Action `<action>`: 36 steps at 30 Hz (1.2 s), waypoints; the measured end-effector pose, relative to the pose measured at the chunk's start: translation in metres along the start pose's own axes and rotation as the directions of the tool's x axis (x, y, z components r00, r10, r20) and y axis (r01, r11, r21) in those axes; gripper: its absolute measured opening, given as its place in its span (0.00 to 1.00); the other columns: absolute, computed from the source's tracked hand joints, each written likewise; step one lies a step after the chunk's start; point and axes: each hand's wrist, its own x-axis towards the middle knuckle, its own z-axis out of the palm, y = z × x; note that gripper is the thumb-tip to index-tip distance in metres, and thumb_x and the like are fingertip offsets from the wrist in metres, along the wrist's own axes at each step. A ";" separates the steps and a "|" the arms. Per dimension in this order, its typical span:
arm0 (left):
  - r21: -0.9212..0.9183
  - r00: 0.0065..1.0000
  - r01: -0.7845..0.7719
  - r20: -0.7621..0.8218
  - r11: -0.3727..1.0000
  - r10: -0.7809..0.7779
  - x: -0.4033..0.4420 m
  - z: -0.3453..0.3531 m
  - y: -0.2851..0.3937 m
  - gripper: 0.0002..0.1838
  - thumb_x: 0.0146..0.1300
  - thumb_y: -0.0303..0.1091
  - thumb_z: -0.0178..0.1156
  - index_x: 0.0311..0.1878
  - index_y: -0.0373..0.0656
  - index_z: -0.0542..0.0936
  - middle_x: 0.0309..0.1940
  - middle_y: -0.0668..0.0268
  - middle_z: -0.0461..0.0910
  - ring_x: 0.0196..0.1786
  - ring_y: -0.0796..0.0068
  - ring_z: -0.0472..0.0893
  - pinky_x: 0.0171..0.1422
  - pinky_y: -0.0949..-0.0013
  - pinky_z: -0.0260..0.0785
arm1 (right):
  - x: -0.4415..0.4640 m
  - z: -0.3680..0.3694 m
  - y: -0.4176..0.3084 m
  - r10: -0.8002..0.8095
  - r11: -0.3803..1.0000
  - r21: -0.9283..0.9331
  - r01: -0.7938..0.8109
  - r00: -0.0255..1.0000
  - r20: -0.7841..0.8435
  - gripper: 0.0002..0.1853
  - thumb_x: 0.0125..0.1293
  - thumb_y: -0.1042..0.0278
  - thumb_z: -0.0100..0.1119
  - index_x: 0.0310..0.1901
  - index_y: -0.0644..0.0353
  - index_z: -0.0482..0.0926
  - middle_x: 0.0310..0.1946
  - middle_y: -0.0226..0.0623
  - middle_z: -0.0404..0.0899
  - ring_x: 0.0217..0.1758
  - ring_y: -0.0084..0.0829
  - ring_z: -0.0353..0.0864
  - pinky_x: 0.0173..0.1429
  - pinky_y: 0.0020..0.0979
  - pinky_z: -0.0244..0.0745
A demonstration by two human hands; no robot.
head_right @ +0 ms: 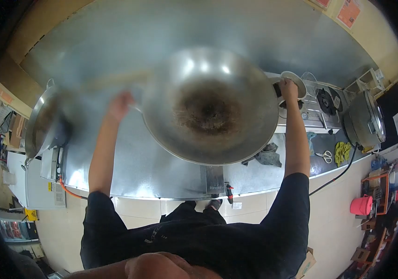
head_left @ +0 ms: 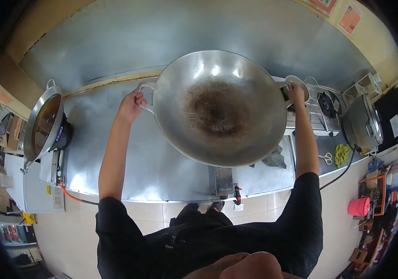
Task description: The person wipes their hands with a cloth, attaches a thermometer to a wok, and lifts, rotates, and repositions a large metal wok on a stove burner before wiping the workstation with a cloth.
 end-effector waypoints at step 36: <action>-0.312 0.984 0.042 0.175 0.949 0.014 -0.276 0.219 -0.290 0.18 0.72 0.40 0.47 0.60 0.44 0.66 0.68 0.57 0.60 0.74 0.67 0.53 0.76 0.56 0.41 | -0.348 -0.129 -0.089 -0.032 0.552 0.824 -0.126 0.985 0.172 0.16 0.67 0.67 0.55 0.55 0.59 0.71 0.48 0.33 0.72 0.47 0.24 0.73 0.50 0.24 0.70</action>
